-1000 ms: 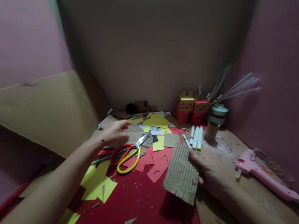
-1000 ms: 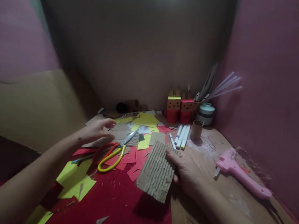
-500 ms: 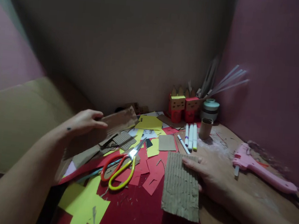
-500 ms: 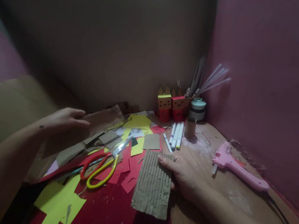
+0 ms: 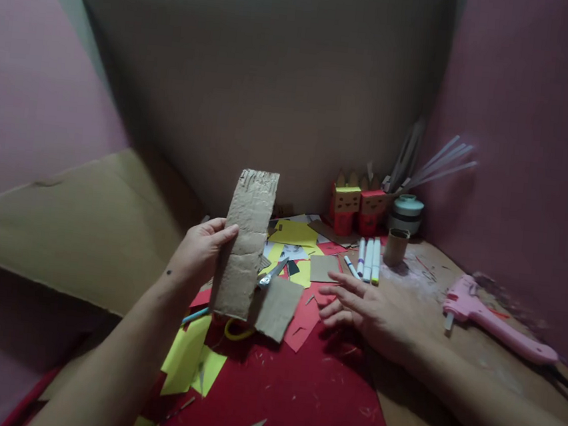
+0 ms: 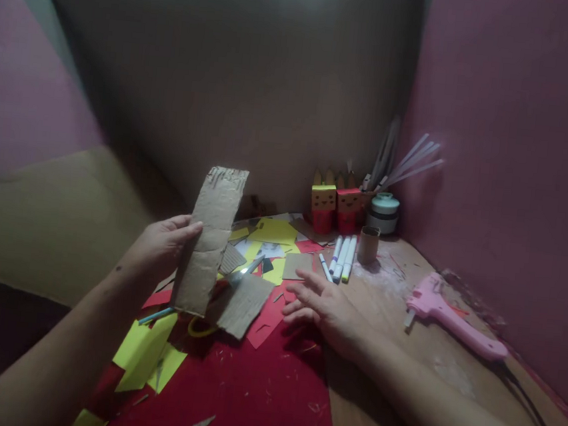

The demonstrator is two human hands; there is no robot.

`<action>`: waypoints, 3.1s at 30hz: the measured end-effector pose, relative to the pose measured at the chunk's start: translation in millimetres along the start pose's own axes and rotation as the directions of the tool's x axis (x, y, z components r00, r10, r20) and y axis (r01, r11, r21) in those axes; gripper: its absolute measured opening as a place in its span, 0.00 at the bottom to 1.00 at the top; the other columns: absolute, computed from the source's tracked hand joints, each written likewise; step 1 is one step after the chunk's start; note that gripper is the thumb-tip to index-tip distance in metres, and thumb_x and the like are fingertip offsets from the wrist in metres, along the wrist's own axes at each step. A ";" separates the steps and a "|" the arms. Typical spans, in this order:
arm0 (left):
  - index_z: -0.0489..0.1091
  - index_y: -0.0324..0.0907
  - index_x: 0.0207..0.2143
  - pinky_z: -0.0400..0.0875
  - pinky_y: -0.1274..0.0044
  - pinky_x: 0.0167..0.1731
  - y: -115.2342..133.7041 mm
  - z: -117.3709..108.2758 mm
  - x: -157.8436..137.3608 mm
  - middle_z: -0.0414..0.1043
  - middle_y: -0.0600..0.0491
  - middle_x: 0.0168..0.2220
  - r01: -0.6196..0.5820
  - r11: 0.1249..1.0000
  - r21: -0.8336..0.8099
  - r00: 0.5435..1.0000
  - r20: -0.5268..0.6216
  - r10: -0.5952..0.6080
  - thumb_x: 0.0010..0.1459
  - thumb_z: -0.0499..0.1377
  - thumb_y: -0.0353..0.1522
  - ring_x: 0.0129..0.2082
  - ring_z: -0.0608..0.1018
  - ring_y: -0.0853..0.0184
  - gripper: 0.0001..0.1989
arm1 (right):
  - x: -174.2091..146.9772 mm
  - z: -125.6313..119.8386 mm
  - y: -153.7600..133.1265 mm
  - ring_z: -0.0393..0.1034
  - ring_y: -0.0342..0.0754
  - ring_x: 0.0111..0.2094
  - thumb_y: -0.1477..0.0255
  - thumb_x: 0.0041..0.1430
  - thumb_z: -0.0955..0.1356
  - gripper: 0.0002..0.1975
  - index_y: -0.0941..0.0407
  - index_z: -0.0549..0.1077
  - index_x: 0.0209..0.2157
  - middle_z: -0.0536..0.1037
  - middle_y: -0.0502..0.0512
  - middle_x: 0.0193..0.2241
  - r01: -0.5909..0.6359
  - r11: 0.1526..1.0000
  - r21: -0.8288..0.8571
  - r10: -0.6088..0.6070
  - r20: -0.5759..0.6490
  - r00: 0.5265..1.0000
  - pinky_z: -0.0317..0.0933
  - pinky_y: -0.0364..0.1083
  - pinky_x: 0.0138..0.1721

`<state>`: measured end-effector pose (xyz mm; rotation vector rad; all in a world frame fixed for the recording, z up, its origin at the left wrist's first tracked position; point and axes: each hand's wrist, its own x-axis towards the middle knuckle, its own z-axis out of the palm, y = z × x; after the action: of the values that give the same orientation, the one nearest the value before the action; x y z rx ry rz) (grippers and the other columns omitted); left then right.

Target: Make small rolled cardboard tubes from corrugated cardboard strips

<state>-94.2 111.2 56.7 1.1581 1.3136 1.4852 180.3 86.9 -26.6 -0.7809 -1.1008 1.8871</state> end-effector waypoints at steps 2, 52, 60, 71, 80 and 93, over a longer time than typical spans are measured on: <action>0.72 0.37 0.32 0.70 0.78 0.22 -0.5 16.3 -9.3 0.76 0.52 0.23 0.059 0.995 -0.083 0.997 0.046 -0.055 0.41 0.66 0.31 0.19 0.76 0.68 0.12 | -2.6 -2.4 -1.2 0.74 0.51 0.27 0.61 0.51 0.72 0.38 0.58 0.54 0.59 0.76 0.59 0.31 -0.002 0.999 -0.048 0.001 -0.036 0.999 0.67 0.50 0.28; 0.75 0.35 0.33 0.76 0.72 0.30 -44.3 86.3 -48.7 0.79 0.48 0.31 0.101 0.957 -0.271 0.993 0.082 -0.082 0.40 0.67 0.28 0.27 0.80 0.61 0.13 | -14.0 -8.6 24.1 0.76 0.54 0.28 0.81 0.44 0.67 0.20 0.66 0.65 0.43 0.76 0.62 0.27 -0.412 0.904 0.114 0.309 0.491 0.814 0.67 0.59 0.40; 0.76 0.35 0.29 0.76 0.75 0.32 -57.8 92.6 -49.4 0.80 0.49 0.30 0.056 0.985 -0.163 0.998 -0.011 -0.058 0.38 0.69 0.27 0.28 0.80 0.63 0.12 | -14.0 -6.1 19.3 0.75 0.53 0.28 0.82 0.45 0.67 0.24 0.66 0.65 0.47 0.76 0.60 0.27 -0.425 0.893 0.150 0.314 0.468 0.826 0.66 0.58 0.39; 0.74 0.32 0.28 0.79 0.69 0.32 -58.0 90.7 -42.3 0.79 0.46 0.26 0.209 0.912 -0.353 0.973 -0.015 -0.229 0.43 0.63 0.19 0.27 0.81 0.58 0.06 | -8.2 -23.3 1.5 0.69 0.49 0.47 0.75 0.54 0.68 0.26 0.48 0.67 0.55 0.72 0.56 0.50 0.381 0.850 -0.363 -0.287 0.287 0.914 0.64 0.52 0.48; 0.74 0.31 0.33 0.79 0.66 0.35 -62.1 84.4 -37.0 0.79 0.44 0.29 0.286 0.864 -0.415 0.958 0.087 -0.275 0.46 0.60 0.18 0.29 0.81 0.58 0.09 | -20.2 -13.4 -3.7 0.60 0.51 0.58 0.76 0.57 0.68 0.12 0.55 0.76 0.44 0.77 0.59 0.46 0.830 0.201 -0.520 -0.501 0.674 0.543 0.57 0.55 0.57; 0.73 0.34 0.23 0.73 0.75 0.23 -61.8 98.8 -55.6 0.73 0.53 0.16 0.260 0.933 -0.249 0.964 0.129 -0.234 0.38 0.67 0.24 0.14 0.72 0.69 0.07 | -20.1 -7.5 -2.4 0.74 0.48 0.39 0.70 0.49 0.73 0.08 0.51 0.80 0.35 0.81 0.53 0.35 0.575 0.686 -0.446 -0.397 0.434 0.809 0.67 0.49 0.45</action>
<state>15.3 88.5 -7.8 0.8473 1.1104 1.3524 196.9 73.2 -25.5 -0.4159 -1.9063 1.2322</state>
